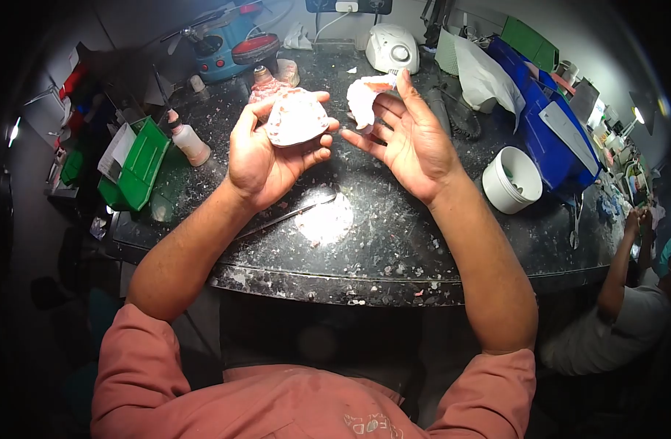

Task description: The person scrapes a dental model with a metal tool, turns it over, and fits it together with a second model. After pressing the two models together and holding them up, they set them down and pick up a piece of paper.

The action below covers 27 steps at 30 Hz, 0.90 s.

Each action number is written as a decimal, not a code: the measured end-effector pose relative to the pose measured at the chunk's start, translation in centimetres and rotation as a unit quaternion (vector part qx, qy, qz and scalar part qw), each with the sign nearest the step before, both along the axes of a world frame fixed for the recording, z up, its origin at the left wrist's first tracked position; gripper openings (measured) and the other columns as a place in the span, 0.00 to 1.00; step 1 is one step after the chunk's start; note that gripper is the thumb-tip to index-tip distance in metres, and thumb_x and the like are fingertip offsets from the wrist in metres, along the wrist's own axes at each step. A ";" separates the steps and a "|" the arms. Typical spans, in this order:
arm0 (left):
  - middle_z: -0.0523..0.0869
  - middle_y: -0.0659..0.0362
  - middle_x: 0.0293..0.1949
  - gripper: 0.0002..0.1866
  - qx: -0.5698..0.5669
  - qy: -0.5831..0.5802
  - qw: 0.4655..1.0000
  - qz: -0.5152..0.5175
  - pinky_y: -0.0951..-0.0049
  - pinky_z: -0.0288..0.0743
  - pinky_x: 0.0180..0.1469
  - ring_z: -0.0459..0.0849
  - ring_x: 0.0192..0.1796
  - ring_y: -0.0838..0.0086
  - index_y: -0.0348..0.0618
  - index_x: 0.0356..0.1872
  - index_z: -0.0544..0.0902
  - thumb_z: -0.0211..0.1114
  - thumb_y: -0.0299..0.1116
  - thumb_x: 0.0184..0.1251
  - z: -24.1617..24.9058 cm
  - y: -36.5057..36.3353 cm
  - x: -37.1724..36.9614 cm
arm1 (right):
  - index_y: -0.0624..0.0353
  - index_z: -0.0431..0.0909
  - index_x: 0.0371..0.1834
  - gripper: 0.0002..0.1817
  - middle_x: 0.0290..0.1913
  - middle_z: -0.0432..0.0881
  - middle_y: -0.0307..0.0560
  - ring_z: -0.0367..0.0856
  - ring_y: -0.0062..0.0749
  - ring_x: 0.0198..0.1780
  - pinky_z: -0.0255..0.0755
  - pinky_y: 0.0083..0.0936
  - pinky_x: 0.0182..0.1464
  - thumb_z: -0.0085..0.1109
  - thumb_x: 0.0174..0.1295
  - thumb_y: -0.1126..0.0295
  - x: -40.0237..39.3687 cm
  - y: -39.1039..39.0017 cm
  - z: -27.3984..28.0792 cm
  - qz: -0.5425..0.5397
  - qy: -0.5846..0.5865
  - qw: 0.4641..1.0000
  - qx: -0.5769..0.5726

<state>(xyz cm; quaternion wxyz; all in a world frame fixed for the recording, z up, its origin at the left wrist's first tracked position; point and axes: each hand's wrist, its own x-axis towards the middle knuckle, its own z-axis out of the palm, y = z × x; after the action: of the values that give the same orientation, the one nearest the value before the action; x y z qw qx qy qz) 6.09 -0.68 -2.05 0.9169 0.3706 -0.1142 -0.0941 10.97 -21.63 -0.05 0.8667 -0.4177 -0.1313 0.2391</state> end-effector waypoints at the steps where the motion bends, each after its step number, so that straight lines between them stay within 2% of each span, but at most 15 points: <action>1: 0.84 0.42 0.48 0.34 0.000 0.001 1.000 0.001 0.63 0.79 0.51 0.84 0.45 0.61 0.33 0.66 0.71 0.36 0.51 0.74 -0.1 0.1 0.1 | 0.67 0.70 0.61 0.32 0.56 0.76 0.56 0.78 0.42 0.58 0.74 0.43 0.65 0.57 0.69 0.48 0.0 0.0 -0.1 0.001 0.001 1.000 0.000; 3: 0.84 0.43 0.48 0.34 0.004 -0.020 1.000 0.012 0.64 0.78 0.49 0.83 0.44 0.63 0.33 0.66 0.70 0.35 0.50 0.73 -0.2 0.1 0.2 | 0.67 0.69 0.63 0.31 0.57 0.76 0.54 0.77 0.41 0.59 0.73 0.43 0.66 0.56 0.69 0.50 0.1 -0.2 -0.2 0.056 -0.019 0.998 0.025; 7: 0.84 0.44 0.48 0.34 0.021 -0.023 0.999 0.033 0.64 0.78 0.48 0.82 0.43 0.64 0.32 0.67 0.70 0.35 0.49 0.72 0.2 -0.1 -0.1 | 0.68 0.67 0.64 0.31 0.59 0.75 0.53 0.77 0.40 0.61 0.72 0.42 0.67 0.57 0.69 0.52 -0.2 0.1 -0.5 0.050 -0.004 0.997 0.066; 9: 0.84 0.43 0.50 0.35 0.037 -0.030 0.998 0.040 0.64 0.77 0.49 0.81 0.43 0.65 0.32 0.67 0.69 0.34 0.49 0.71 0.1 -0.1 -0.1 | 0.69 0.65 0.66 0.33 0.61 0.75 0.52 0.75 0.39 0.63 0.70 0.39 0.67 0.58 0.68 0.53 -0.5 0.2 -0.3 0.006 -0.129 0.992 0.007; 10: 0.84 0.43 0.50 0.35 0.037 -0.030 0.998 0.039 0.64 0.77 0.49 0.81 0.43 0.65 0.32 0.67 0.69 0.34 0.49 0.71 -0.2 0.2 0.1 | 0.65 0.65 0.69 0.34 0.64 0.74 0.51 0.75 0.36 0.64 0.68 0.37 0.68 0.65 0.64 0.59 -0.9 0.3 -0.2 -0.027 -0.210 0.977 -0.035; 12: 0.82 0.43 0.55 0.33 -0.001 -0.104 0.994 -0.013 0.64 0.77 0.52 0.82 0.48 0.63 0.32 0.67 0.68 0.34 0.48 0.75 -0.7 0.6 0.3 | 0.59 0.64 0.71 0.39 0.66 0.73 0.50 0.73 0.34 0.66 0.68 0.36 0.68 0.74 0.56 0.66 -1.5 1.1 -0.3 -0.150 -0.415 0.884 -0.152; 13: 0.82 0.43 0.55 0.33 -0.001 -0.104 0.994 -0.014 0.64 0.77 0.52 0.82 0.48 0.63 0.32 0.67 0.68 0.34 0.48 0.75 -1.0 0.2 0.3 | 0.56 0.64 0.71 0.43 0.66 0.72 0.49 0.72 0.35 0.67 0.69 0.36 0.69 0.78 0.52 0.68 -2.2 1.4 -0.2 -0.153 -0.427 0.875 -0.169; 14: 0.82 0.46 0.53 0.29 0.039 -0.107 0.991 0.066 0.66 0.78 0.53 0.83 0.49 0.65 0.34 0.66 0.69 0.36 0.46 0.78 -0.3 -0.8 -0.3 | 0.54 0.65 0.71 0.46 0.67 0.72 0.48 0.71 0.35 0.68 0.69 0.37 0.69 0.81 0.47 0.70 -2.8 1.6 -0.2 -0.156 -0.438 0.866 -0.186; 15: 0.83 0.50 0.51 0.26 0.079 -0.108 0.980 0.147 0.67 0.78 0.53 0.83 0.50 0.67 0.35 0.65 0.70 0.37 0.45 0.81 0.1 -1.5 -0.8 | 0.54 0.65 0.71 0.48 0.67 0.71 0.47 0.71 0.36 0.69 0.71 0.37 0.69 0.82 0.45 0.67 -3.0 1.8 -0.6 -0.176 -0.461 0.847 -0.197; 16: 0.83 0.50 0.51 0.26 0.079 -0.110 0.980 0.146 0.67 0.78 0.53 0.83 0.50 0.67 0.35 0.65 0.70 0.37 0.45 0.81 -0.2 -1.5 -1.0 | 0.55 0.65 0.70 0.47 0.67 0.71 0.47 0.72 0.36 0.68 0.72 0.37 0.69 0.82 0.45 0.66 -3.3 2.1 -0.8 -0.181 -0.480 0.837 -0.189; 18: 0.77 0.52 0.60 0.23 0.236 -0.285 0.894 0.251 0.69 0.72 0.65 0.77 0.63 0.71 0.38 0.68 0.66 0.38 0.41 0.84 -0.8 -1.7 -1.4 | 0.56 0.66 0.70 0.47 0.67 0.71 0.47 0.72 0.35 0.68 0.72 0.35 0.68 0.82 0.44 0.67 -3.4 2.2 -1.0 -0.187 -0.512 0.811 -0.211; 19: 0.77 0.52 0.60 0.23 0.235 -0.285 0.895 0.251 0.69 0.72 0.65 0.77 0.63 0.71 0.38 0.68 0.66 0.38 0.41 0.84 -0.9 -1.7 -1.5 | 0.56 0.66 0.70 0.47 0.67 0.71 0.47 0.72 0.35 0.68 0.72 0.35 0.68 0.82 0.44 0.67 -3.5 2.3 -1.1 -0.187 -0.512 0.811 -0.212; 22: 0.71 0.54 0.66 0.23 0.133 -0.150 0.968 0.150 0.71 0.63 0.72 0.71 0.69 0.73 0.42 0.71 0.64 0.36 0.43 0.85 0.2 -2.1 -2.2 | 0.57 0.67 0.69 0.46 0.67 0.71 0.47 0.73 0.35 0.67 0.73 0.34 0.68 0.82 0.44 0.67 -3.6 2.5 -1.1 -0.210 -0.513 0.807 -0.204; 27: 0.71 0.54 0.66 0.24 0.152 -0.168 0.963 0.144 0.69 0.64 0.72 0.71 0.69 0.72 0.42 0.71 0.62 0.35 0.44 0.85 -0.2 -2.1 -1.9 | 0.58 0.68 0.68 0.44 0.66 0.72 0.48 0.74 0.34 0.66 0.71 0.34 0.69 0.81 0.45 0.67 -3.7 2.3 -1.1 -0.204 -0.512 0.805 -0.220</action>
<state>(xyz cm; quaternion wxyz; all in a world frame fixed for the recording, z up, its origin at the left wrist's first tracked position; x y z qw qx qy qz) 4.16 -2.82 -2.23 0.8214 0.5284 -0.1969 0.0860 7.29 -19.28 -1.18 0.5876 -0.6758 -0.4116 -0.1690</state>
